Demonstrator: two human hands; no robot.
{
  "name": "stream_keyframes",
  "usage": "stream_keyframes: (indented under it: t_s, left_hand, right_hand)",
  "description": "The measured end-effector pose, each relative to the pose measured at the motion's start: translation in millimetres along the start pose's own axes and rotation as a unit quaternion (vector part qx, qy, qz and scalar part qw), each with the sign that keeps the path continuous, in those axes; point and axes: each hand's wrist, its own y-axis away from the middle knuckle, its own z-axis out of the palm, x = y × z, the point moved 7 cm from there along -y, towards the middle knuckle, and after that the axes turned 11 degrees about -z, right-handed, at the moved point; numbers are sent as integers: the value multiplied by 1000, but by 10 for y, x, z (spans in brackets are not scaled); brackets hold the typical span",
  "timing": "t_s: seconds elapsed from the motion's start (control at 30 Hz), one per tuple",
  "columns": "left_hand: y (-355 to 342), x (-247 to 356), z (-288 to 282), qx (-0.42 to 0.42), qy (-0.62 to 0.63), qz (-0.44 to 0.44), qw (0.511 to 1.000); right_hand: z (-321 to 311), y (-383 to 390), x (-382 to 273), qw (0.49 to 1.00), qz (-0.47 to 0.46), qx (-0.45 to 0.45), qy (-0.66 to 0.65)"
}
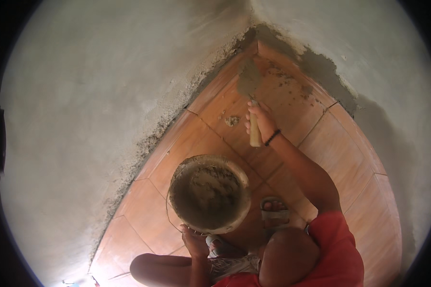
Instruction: The person scoops cement from a bucket using a trowel and applies it to the corner where the wall meets the tiled floor. They repeatedly smooth the cement along the baseboard area to fill gaps and create a finished edge.
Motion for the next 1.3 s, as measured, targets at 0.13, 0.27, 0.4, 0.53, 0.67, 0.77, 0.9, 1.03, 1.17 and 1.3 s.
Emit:
stream_keyframes:
  t_s: [0.13,0.27,0.4,0.53,0.67,0.77,0.9,1.03,1.17,1.3]
  left_hand:
    - [-14,-16,-34,7,31,-19,999]
    - [-22,-31,-85,27,25,-23,999]
    - [-43,-13,-90,32,3,-20,999]
    - [82,94,116,50,4,-53,997]
    - [-55,-20,-56,29,20,-12,999]
    - [-49,-9,-39,18,15,-10,1000]
    - [-59,5,-8,50,-34,-12,998]
    - [-45,59,-45,102,-70,2,992]
    - [-29,64,60,80,-31,10,996]
    - [-48,57,-10,75,-45,16,996]
  right_hand:
    - [197,-368,97,998,-29,21,-51]
    - [436,-538,148,996,-25,32,-79]
    - [640,-611,129,995,-30,46,-88]
    - [801,-791,157,985,-20,75,-156]
    - [1102,-960,-49,995,-60,65,-35]
    - [1262,-986,-207,994,-56,82,36]
    - [1331,-896,-349,995,-69,69,26]
    - [1482,-592,-428,995,-80,51,10]
    - [1333,-313,-251,986,-150,65,-15]
    - [972,-376,-152,979,-168,99,-56]
